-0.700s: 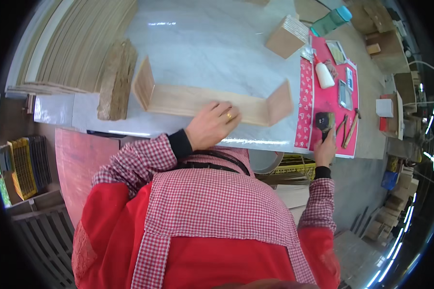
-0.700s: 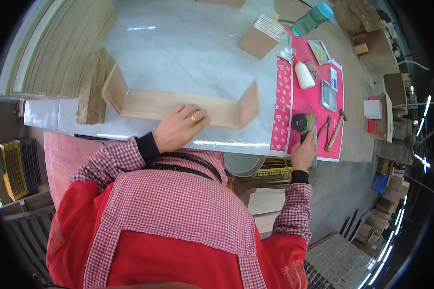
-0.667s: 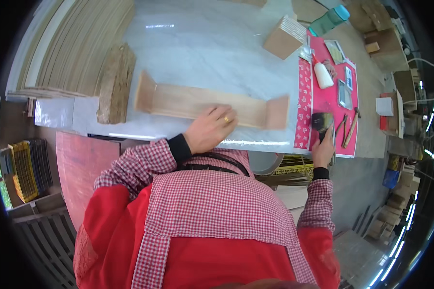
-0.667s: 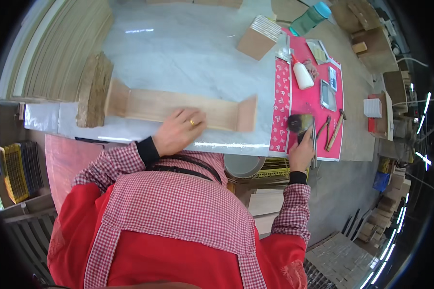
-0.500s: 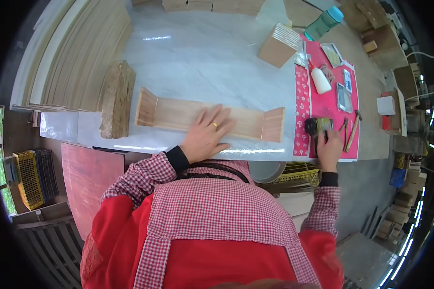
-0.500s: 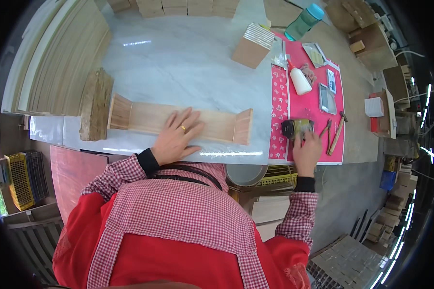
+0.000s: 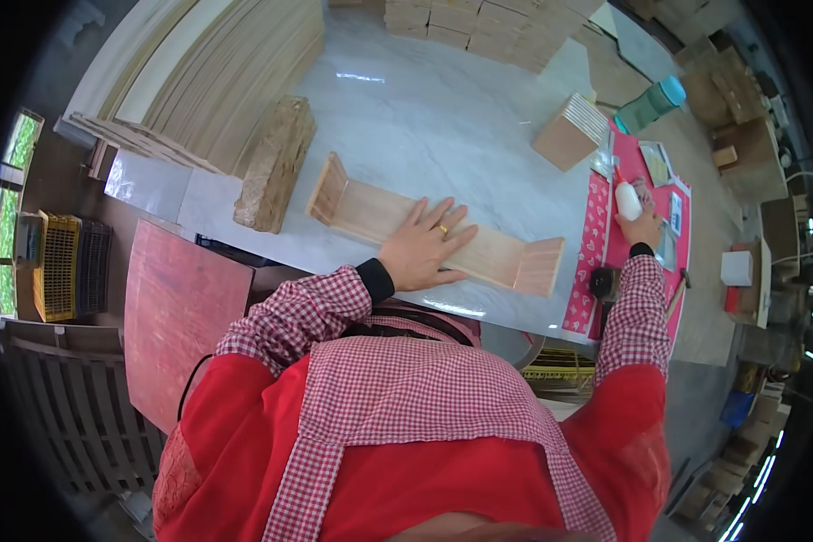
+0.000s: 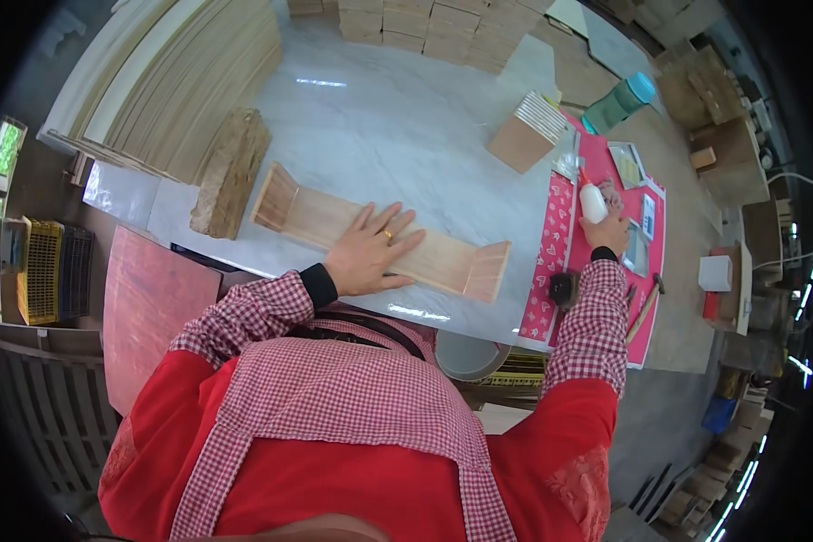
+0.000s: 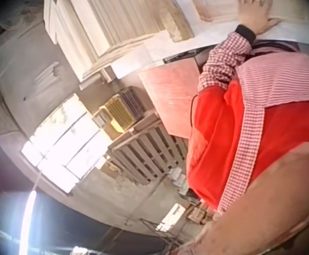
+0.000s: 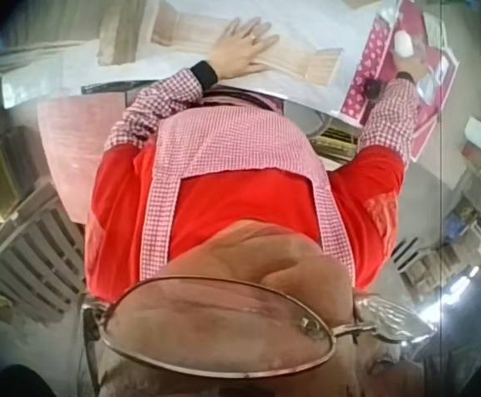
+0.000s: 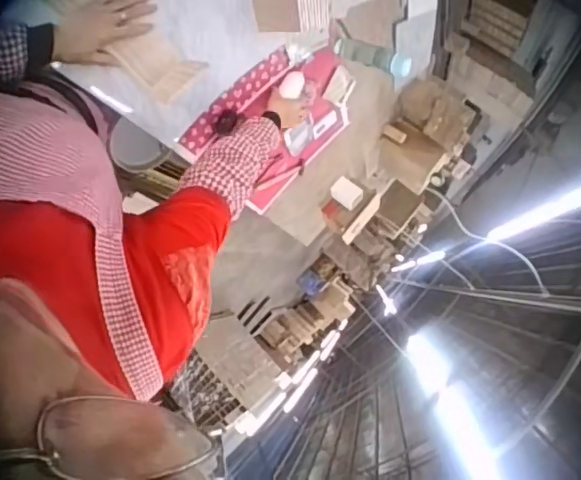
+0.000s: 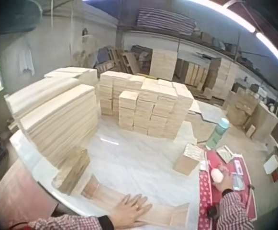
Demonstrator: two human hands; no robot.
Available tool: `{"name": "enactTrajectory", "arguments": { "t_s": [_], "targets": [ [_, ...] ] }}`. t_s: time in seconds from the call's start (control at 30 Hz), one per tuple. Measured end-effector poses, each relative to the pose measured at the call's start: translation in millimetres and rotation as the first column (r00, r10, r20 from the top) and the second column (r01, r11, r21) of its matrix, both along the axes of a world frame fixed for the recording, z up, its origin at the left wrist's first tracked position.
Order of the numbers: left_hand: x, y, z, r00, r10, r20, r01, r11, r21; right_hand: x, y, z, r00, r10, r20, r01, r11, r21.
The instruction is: Apply wood glue to the edges of wooden boards and join them together using a pneumatic nail gun to assemble wooden boxes.
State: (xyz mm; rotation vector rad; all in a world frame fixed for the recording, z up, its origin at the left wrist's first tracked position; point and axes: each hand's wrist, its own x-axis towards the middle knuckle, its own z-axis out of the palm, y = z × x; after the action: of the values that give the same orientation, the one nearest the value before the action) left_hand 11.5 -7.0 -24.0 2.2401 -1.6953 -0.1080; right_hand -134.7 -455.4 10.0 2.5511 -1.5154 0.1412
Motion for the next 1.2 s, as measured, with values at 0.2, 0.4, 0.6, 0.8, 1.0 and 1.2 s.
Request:
{"name": "enactTrajectory", "arguments": {
  "t_s": [0.2,0.4,0.6,0.8,1.0,1.2],
  "targets": [
    [-1.5,-6.0,4.3,1.0,-0.019,-0.002,0.019,1.0,0.003,-24.1,-42.1,-36.4,0.948,0.068,0.31,-0.111,0.986,0.125],
    [2.2,-6.0,-0.3,1.0,-0.017,0.017,0.017,1.0,0.008,-24.9,4.5,-18.2,0.335,-0.282,0.899,-0.275,0.883,0.379],
    [-2.6,-8.7,7.5,0.999,0.045,0.017,-0.044,0.998,-0.038,-11.3,156.7,87.9,-0.206,-0.261,0.943,-0.579,0.81,0.097],
    [-10.3,-61.5,92.5,0.702,-0.178,-0.689,-0.307,0.797,-0.519,12.7,280.1,74.5,-0.119,-0.424,0.898,-0.776,0.604,0.182],
    [-4.1,-39.6,116.6,-0.302,-0.345,-0.889,-0.525,0.838,-0.147,45.4,342.5,68.8,0.106,-0.155,0.982,-0.702,0.688,0.185],
    [-1.8,-38.1,116.7,-0.361,-0.332,-0.871,-0.705,0.709,0.022,62.8,330.6,53.2,0.198,0.52,0.831,-0.736,0.639,-0.224]
  ]
}}
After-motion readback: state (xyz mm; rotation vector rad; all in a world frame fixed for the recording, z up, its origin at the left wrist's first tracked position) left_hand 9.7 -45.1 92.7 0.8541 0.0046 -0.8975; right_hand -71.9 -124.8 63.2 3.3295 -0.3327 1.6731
